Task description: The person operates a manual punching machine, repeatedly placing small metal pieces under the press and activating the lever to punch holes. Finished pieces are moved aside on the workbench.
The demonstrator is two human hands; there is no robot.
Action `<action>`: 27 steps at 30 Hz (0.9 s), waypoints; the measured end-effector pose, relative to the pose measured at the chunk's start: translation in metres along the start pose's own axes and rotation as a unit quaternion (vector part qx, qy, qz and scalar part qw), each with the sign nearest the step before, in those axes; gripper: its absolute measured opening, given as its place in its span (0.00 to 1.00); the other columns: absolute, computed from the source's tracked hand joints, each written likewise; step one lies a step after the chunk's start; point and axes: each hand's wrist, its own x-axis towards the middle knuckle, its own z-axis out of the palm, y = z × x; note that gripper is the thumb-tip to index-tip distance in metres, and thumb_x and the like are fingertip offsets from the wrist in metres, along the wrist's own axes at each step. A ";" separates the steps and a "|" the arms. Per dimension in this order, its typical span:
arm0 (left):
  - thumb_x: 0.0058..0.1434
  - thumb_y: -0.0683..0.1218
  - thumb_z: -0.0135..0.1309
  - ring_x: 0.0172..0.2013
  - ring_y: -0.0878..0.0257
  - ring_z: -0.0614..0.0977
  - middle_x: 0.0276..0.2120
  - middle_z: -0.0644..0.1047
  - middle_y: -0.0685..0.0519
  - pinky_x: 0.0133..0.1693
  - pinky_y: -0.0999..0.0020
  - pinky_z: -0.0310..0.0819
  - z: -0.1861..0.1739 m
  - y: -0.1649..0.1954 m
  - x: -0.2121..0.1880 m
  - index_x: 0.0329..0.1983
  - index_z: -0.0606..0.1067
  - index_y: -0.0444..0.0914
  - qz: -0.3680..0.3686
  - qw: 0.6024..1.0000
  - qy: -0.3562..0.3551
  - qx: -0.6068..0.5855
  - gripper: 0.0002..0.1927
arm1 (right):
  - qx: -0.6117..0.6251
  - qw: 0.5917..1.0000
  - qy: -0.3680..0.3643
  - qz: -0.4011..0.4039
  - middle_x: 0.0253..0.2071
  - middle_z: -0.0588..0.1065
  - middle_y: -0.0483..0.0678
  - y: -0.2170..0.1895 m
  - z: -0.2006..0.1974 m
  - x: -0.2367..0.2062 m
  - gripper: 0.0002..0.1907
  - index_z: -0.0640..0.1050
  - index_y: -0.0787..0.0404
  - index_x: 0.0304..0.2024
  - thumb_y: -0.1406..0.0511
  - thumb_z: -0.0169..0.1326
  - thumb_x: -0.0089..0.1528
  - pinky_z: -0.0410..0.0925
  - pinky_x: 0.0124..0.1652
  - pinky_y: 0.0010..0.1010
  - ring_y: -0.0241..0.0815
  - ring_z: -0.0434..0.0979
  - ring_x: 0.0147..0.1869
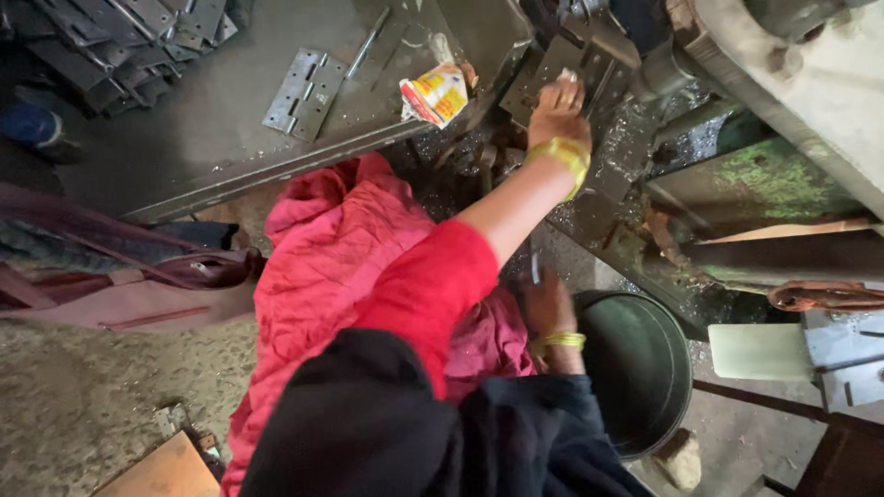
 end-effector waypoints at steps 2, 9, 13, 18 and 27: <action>0.64 0.47 0.45 0.72 0.51 0.55 0.73 0.58 0.48 0.65 0.53 0.46 -0.016 0.002 0.005 0.61 0.75 0.38 -0.011 1.000 0.010 0.004 0.23 | 0.060 0.997 0.044 0.020 0.44 0.75 0.64 0.001 -0.004 -0.002 0.15 0.76 0.61 0.51 0.59 0.51 0.68 0.69 0.35 0.53 0.68 0.77 0.41; 0.66 0.48 0.42 0.70 0.52 0.58 0.72 0.61 0.48 0.65 0.55 0.49 -0.016 0.013 0.018 0.66 0.69 0.34 -0.064 0.995 0.076 -0.020 0.27 | 0.220 0.951 -0.009 0.216 0.43 0.75 0.64 -0.027 0.021 -0.009 0.16 0.75 0.63 0.52 0.59 0.52 0.68 0.69 0.36 0.53 0.67 0.76 0.42; 0.66 0.47 0.41 0.69 0.53 0.60 0.72 0.62 0.48 0.65 0.58 0.51 -0.008 0.005 0.025 0.70 0.65 0.33 -0.092 0.984 0.133 -0.070 0.30 | 0.168 0.969 -0.006 0.179 0.43 0.75 0.64 -0.003 0.010 -0.005 0.17 0.75 0.63 0.53 0.59 0.53 0.68 0.68 0.37 0.52 0.66 0.76 0.42; 0.66 0.50 0.36 0.71 0.53 0.57 0.71 0.62 0.46 0.66 0.56 0.48 -0.010 0.003 0.024 0.70 0.63 0.30 -0.085 0.990 0.110 0.010 0.32 | 0.168 0.968 0.033 0.185 0.43 0.75 0.64 0.001 -0.002 0.002 0.18 0.74 0.65 0.54 0.59 0.54 0.68 0.68 0.38 0.52 0.65 0.75 0.43; 0.57 0.53 0.48 0.69 0.49 0.60 0.68 0.66 0.47 0.62 0.46 0.53 -0.072 -0.033 -0.015 0.56 0.75 0.43 -0.017 0.996 0.019 -0.091 0.24 | 0.195 0.962 -0.021 0.190 0.43 0.75 0.64 -0.023 0.020 -0.026 0.21 0.73 0.67 0.56 0.59 0.57 0.68 0.67 0.40 0.51 0.64 0.74 0.44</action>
